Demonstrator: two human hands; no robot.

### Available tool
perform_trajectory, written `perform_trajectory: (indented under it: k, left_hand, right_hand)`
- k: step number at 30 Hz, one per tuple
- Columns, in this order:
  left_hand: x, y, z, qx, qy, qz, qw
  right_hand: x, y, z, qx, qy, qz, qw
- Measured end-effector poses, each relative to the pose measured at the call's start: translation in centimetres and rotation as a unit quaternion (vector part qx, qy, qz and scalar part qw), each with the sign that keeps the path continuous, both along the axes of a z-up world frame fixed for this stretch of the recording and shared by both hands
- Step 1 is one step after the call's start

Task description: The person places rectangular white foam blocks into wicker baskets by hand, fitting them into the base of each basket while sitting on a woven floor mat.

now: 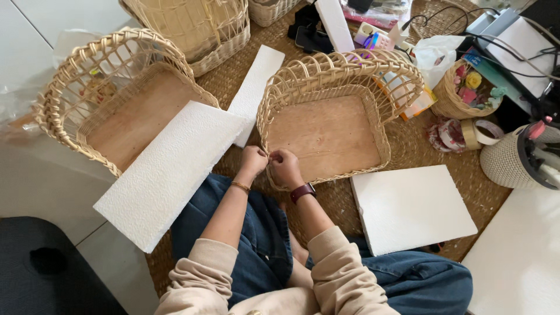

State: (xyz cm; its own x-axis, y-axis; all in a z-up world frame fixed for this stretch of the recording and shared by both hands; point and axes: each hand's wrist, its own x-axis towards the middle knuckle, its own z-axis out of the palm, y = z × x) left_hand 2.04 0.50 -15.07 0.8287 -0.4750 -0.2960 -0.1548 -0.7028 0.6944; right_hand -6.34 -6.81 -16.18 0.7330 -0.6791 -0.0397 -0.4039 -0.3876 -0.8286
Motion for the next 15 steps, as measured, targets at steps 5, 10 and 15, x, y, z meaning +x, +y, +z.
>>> perform_trajectory:
  k: [5, 10, 15]
  left_hand:
    - [0.0, 0.1, -1.0, -0.016, 0.005, 0.018, 1.000]
    - [-0.1, 0.0, -0.8, -0.013, -0.005, 0.007, 1.000]
    - [0.0, 0.0, -0.9, 0.004, -0.014, -0.006, 1.000]
  right_hand:
    - [-0.4, -0.7, -1.2, 0.000, -0.030, 0.038, 0.999]
    - [-0.3, -0.8, -0.8, -0.018, -0.033, 0.031, 0.999]
    - [-0.1, -1.0, -1.5, -0.019, -0.018, 0.038, 0.999]
